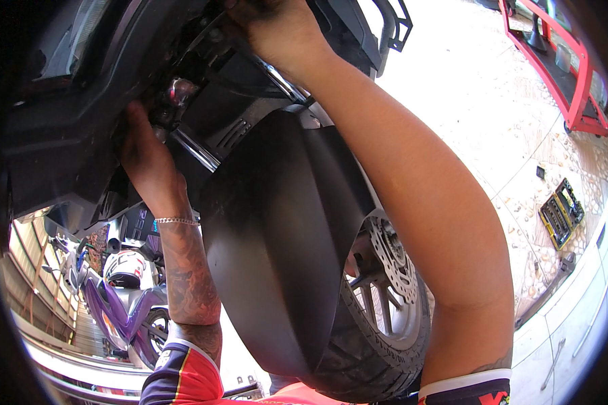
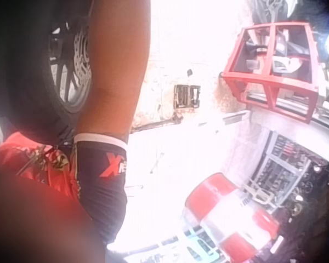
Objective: The person sits on the floor and uses a wrench to tighten bolts under the rear section of a scooter. They repeatedly reach under the bodywork, adjust the tool, and reposition their hands to access fasteners near the rear wheel and exhaust area.
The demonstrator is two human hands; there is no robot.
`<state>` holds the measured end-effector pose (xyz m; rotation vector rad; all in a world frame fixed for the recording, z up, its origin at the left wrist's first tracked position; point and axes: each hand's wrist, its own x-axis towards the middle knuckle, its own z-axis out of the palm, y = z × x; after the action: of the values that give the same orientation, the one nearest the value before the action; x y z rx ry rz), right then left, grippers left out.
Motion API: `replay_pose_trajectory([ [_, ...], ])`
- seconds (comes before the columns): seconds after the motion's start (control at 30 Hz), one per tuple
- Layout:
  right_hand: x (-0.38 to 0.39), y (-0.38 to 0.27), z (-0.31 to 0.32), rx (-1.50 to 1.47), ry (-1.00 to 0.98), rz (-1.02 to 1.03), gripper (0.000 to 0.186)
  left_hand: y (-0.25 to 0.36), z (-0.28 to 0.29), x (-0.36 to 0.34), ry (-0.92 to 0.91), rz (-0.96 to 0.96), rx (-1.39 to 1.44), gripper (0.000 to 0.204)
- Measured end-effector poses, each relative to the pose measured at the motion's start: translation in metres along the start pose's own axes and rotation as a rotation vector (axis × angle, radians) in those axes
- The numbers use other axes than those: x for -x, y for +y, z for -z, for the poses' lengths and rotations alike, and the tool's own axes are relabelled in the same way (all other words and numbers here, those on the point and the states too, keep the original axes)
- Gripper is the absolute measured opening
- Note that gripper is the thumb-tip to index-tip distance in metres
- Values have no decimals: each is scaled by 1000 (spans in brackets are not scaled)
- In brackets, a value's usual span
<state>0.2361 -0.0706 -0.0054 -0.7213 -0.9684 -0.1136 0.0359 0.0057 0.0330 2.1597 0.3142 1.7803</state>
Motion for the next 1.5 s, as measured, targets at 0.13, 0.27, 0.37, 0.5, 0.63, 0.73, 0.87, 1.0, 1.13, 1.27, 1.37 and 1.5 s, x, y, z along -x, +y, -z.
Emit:
replay_pose_trajectory([
  [0.13,-2,1,3,420,9,313,27,2,2,1,-2,9,-27,47],
  [0.27,-1,1,3,157,-12,147,28,4,2,1,15,64,-11,43],
  [0.37,-2,2,4,184,-23,145,29,4,4,0,-15,23,6,42],
  [0.5,-4,8,4,636,69,482,32,6,6,0,-37,37,36,41],
  [0.63,-4,12,2,476,43,384,35,6,7,0,-39,68,92,39],
  [0.73,-1,9,0,410,65,313,37,3,6,-1,-18,45,135,38],
  [0.87,2,-1,-2,16,30,32,37,-3,7,-3,-27,-10,141,36],
  [1.0,2,-9,-3,125,91,117,31,-4,10,-5,-25,-60,40,33],
  [1.13,3,-6,0,-37,15,-90,24,4,11,-2,-47,-35,-70,33],
  [1.27,-2,8,1,527,67,361,20,10,10,5,1,82,-203,34],
  [1.37,-8,17,2,860,111,644,19,7,10,2,-24,-4,-97,33],
  [1.5,-8,20,4,698,82,484,19,0,12,0,-41,-25,-12,31],
])
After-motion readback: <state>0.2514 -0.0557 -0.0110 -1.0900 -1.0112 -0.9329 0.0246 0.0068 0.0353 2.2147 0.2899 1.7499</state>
